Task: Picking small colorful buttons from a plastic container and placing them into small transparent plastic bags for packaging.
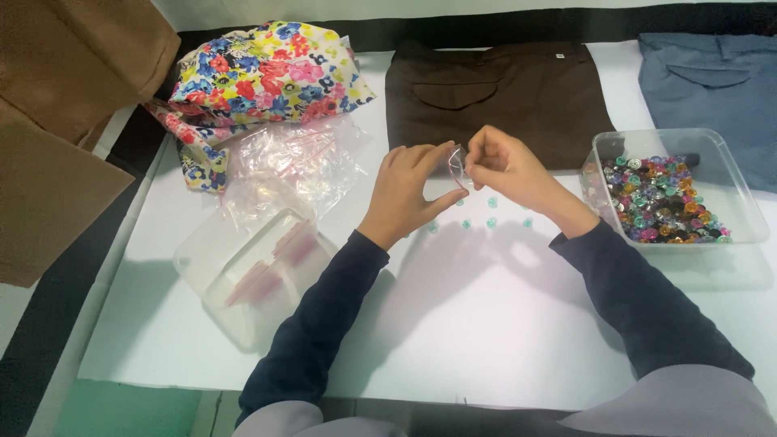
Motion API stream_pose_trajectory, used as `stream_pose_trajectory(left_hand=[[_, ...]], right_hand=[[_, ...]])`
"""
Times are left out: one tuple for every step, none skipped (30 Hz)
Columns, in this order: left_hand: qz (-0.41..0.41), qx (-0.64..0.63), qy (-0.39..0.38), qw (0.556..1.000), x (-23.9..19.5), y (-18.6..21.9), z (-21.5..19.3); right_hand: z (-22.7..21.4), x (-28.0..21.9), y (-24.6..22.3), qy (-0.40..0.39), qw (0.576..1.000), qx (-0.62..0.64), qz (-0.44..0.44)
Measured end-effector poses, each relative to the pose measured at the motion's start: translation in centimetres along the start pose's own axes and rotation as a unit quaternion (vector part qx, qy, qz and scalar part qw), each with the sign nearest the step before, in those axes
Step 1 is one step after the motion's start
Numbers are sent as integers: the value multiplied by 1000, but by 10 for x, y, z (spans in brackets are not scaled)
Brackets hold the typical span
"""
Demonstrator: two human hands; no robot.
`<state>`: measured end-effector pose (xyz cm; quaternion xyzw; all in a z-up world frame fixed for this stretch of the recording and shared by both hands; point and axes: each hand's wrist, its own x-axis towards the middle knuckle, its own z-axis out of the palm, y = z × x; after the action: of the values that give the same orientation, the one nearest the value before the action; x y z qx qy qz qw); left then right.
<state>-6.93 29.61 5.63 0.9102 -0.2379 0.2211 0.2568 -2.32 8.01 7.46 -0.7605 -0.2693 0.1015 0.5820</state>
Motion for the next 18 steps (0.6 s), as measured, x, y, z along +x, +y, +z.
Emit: stream_pose_trajectory(left_hand=[[0,0,0,1000,0,-1,1],[-3,14,11,1000,0,-1,1],[-5,27,22,999,0,-2,2],[-6,27,21,999,1,-3,3],[-13,44,21,999,1,-5,4],[-21,61,22,998,3,-6,4],[-21,62,22,998,2,-8,6],[-23,81,21,996,1,-9,7],[-26,100,20,994,0,-11,9],[-26,99,19,995,0,-13,12],[-39,100,9,994,-1,-15,15],[-53,101,-1,993,-1,-18,18],[-53,101,-1,993,-1,-20,20],[-51,103,0,993,-3,-21,22],[-48,105,1,993,-4,-22,24],[-48,105,0,993,-3,-21,23],[-44,108,6,993,-3,-20,22],[-40,112,12,993,-3,-18,20]], right_hand=[[3,-2,-9,0,1000,0,0],[6,-5,-18,0,1000,-18,3],[9,-7,-27,0,999,-36,7],[10,-7,-29,0,999,-35,8],[10,-7,-30,-10,998,-61,3],[11,-6,-32,-20,996,-87,-2],[11,-6,-31,-20,996,-87,-2],[12,-6,-31,-32,992,-119,-21],[13,-6,-30,-43,987,-151,-40],[14,-7,-35,-43,987,-151,-39],[15,-8,-41,-61,983,-170,-21],[17,-8,-47,-80,979,-190,-3],[17,-7,-47,-80,979,-190,-3],[18,-6,-47,-85,977,-192,22],[19,-6,-47,-90,976,-194,47],[20,-6,-47,-89,976,-194,47],[21,-5,-47,-85,979,-178,53],[22,-5,-48,-82,982,-162,58]])
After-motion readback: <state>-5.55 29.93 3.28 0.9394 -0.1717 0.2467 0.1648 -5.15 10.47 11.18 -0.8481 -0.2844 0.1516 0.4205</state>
